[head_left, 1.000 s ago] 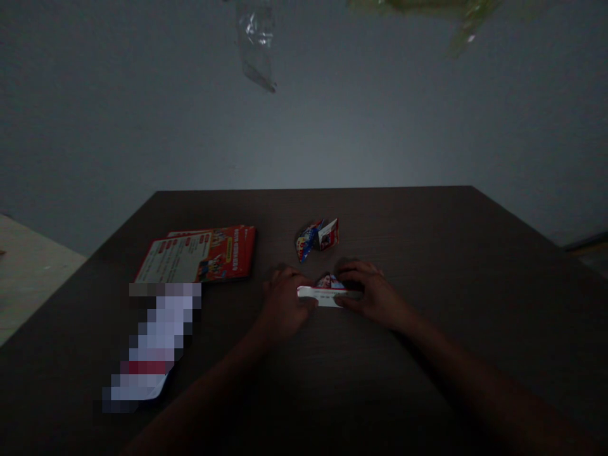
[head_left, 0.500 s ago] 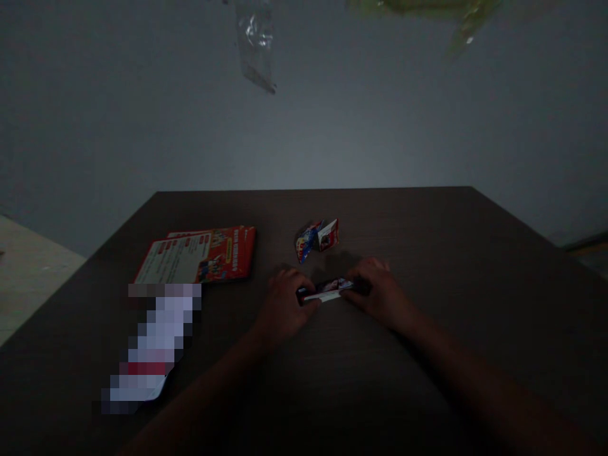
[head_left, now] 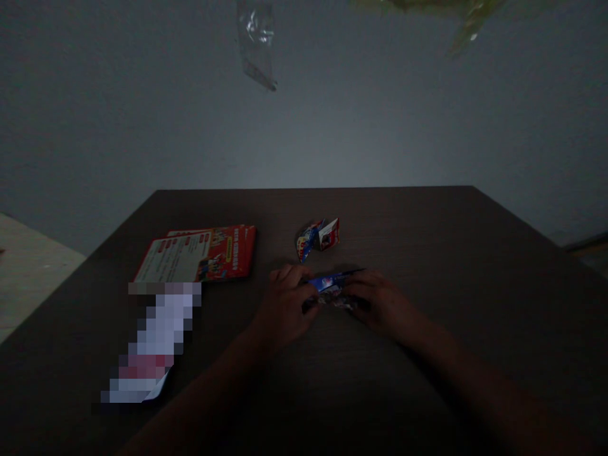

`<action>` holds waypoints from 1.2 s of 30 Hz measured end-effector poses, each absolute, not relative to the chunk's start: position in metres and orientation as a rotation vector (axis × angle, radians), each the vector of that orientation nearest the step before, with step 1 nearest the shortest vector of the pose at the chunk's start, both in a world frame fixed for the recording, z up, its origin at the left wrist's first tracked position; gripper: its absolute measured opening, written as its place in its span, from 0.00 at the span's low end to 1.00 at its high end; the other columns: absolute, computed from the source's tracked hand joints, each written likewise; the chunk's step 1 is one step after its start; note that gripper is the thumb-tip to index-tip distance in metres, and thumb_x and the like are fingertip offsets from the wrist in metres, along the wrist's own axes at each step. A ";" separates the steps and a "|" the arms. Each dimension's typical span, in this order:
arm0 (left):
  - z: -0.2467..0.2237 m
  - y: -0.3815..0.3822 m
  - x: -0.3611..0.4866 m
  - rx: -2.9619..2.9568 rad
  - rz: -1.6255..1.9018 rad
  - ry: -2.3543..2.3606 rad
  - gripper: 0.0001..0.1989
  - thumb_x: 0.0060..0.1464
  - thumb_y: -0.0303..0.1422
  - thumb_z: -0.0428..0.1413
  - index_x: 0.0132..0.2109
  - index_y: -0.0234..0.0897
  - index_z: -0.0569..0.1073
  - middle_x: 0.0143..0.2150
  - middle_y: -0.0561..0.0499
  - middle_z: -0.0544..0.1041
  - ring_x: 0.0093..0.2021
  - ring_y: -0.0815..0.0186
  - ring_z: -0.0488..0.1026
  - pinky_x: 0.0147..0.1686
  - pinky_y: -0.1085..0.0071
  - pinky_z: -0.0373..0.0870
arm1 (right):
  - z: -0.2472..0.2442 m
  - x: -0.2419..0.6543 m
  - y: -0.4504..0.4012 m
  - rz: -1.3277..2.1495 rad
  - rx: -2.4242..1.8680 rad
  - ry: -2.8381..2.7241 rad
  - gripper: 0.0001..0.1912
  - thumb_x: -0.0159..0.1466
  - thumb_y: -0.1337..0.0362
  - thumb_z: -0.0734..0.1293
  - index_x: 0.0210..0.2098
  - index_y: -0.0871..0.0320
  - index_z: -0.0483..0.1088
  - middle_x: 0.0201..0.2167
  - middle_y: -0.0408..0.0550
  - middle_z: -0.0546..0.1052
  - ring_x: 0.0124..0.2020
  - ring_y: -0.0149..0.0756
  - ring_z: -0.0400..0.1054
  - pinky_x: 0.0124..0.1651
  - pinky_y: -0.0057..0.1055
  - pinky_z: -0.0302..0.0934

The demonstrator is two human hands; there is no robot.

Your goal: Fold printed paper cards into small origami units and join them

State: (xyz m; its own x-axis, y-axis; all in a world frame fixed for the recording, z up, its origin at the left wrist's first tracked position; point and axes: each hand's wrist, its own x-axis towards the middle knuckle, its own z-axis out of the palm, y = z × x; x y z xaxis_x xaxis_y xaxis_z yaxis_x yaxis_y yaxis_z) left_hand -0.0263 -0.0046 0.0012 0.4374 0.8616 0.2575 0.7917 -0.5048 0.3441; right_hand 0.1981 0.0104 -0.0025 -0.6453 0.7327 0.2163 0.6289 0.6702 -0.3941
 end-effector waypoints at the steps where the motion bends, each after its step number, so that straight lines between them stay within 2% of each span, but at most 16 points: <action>1: 0.002 -0.005 -0.027 2.536 0.598 1.431 0.05 0.50 0.32 0.58 0.37 0.40 0.74 0.50 0.48 0.69 0.50 0.57 0.63 0.45 0.60 0.57 | -0.002 0.198 0.008 0.431 -1.081 -2.537 0.18 0.55 0.71 0.67 0.46 0.56 0.71 0.46 0.51 0.73 0.47 0.43 0.65 0.50 0.39 0.59; 7: 0.000 -0.003 -0.031 2.595 0.556 1.316 0.06 0.52 0.33 0.56 0.38 0.40 0.75 0.51 0.46 0.69 0.51 0.57 0.63 0.48 0.60 0.56 | 0.003 0.197 0.001 0.475 -1.144 -2.498 0.26 0.57 0.59 0.69 0.54 0.57 0.64 0.49 0.54 0.71 0.49 0.44 0.65 0.52 0.41 0.62; 10: 0.000 -0.002 -0.031 2.593 0.544 1.285 0.07 0.52 0.34 0.56 0.39 0.41 0.75 0.50 0.47 0.69 0.51 0.58 0.63 0.47 0.60 0.57 | 0.007 0.197 -0.001 0.498 -1.065 -2.545 0.24 0.58 0.57 0.68 0.53 0.54 0.65 0.51 0.54 0.69 0.50 0.44 0.64 0.52 0.42 0.61; 14: 0.001 -0.002 -0.032 2.580 0.528 1.262 0.08 0.53 0.34 0.56 0.40 0.41 0.75 0.50 0.47 0.69 0.51 0.58 0.63 0.48 0.59 0.56 | 0.010 0.195 -0.002 0.511 -0.994 -2.603 0.19 0.58 0.55 0.68 0.48 0.53 0.70 0.48 0.52 0.70 0.48 0.45 0.64 0.50 0.43 0.61; 18: 0.003 -0.002 -0.035 2.585 0.492 1.223 0.07 0.52 0.35 0.57 0.39 0.42 0.76 0.51 0.48 0.69 0.52 0.57 0.62 0.49 0.59 0.57 | 0.010 0.194 -0.002 0.490 -0.987 -2.615 0.15 0.59 0.59 0.67 0.45 0.53 0.72 0.45 0.51 0.71 0.47 0.43 0.64 0.50 0.42 0.59; 24: 0.001 0.000 -0.041 2.546 0.523 1.228 0.09 0.49 0.37 0.59 0.40 0.46 0.77 0.55 0.49 0.66 0.55 0.55 0.59 0.52 0.56 0.56 | 0.010 0.196 -0.002 0.460 -0.982 -2.638 0.18 0.57 0.61 0.68 0.48 0.52 0.71 0.46 0.50 0.70 0.48 0.45 0.63 0.51 0.45 0.57; 27: -0.001 0.003 -0.045 2.517 0.517 1.212 0.10 0.48 0.37 0.60 0.40 0.46 0.77 0.56 0.49 0.66 0.56 0.54 0.59 0.53 0.56 0.56 | 0.010 0.195 -0.003 0.484 -0.969 -2.635 0.16 0.60 0.61 0.66 0.48 0.53 0.71 0.46 0.51 0.71 0.48 0.44 0.63 0.52 0.44 0.57; 32: -0.003 0.006 -0.048 2.450 0.491 1.176 0.08 0.48 0.37 0.60 0.38 0.46 0.78 0.53 0.50 0.69 0.54 0.56 0.62 0.52 0.58 0.57 | 0.005 0.189 -0.003 0.631 -0.922 -2.571 0.13 0.61 0.66 0.65 0.46 0.55 0.72 0.44 0.51 0.71 0.46 0.39 0.65 0.50 0.37 0.62; 36: -0.005 0.008 -0.048 2.428 0.480 1.172 0.07 0.50 0.36 0.59 0.38 0.48 0.78 0.50 0.51 0.71 0.52 0.58 0.63 0.52 0.59 0.56 | 0.001 0.186 -0.001 0.706 -0.890 -2.516 0.12 0.60 0.68 0.66 0.44 0.53 0.73 0.43 0.50 0.72 0.46 0.38 0.67 0.51 0.37 0.61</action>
State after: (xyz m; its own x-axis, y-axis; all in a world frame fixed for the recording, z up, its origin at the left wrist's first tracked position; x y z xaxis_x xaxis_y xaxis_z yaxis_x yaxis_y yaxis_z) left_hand -0.0481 0.0076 -0.0046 0.5895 0.7971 0.1305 0.6594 -0.5682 0.4922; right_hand 0.1855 -0.0007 0.0010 -0.7278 0.6619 0.1796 0.4716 0.6731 -0.5696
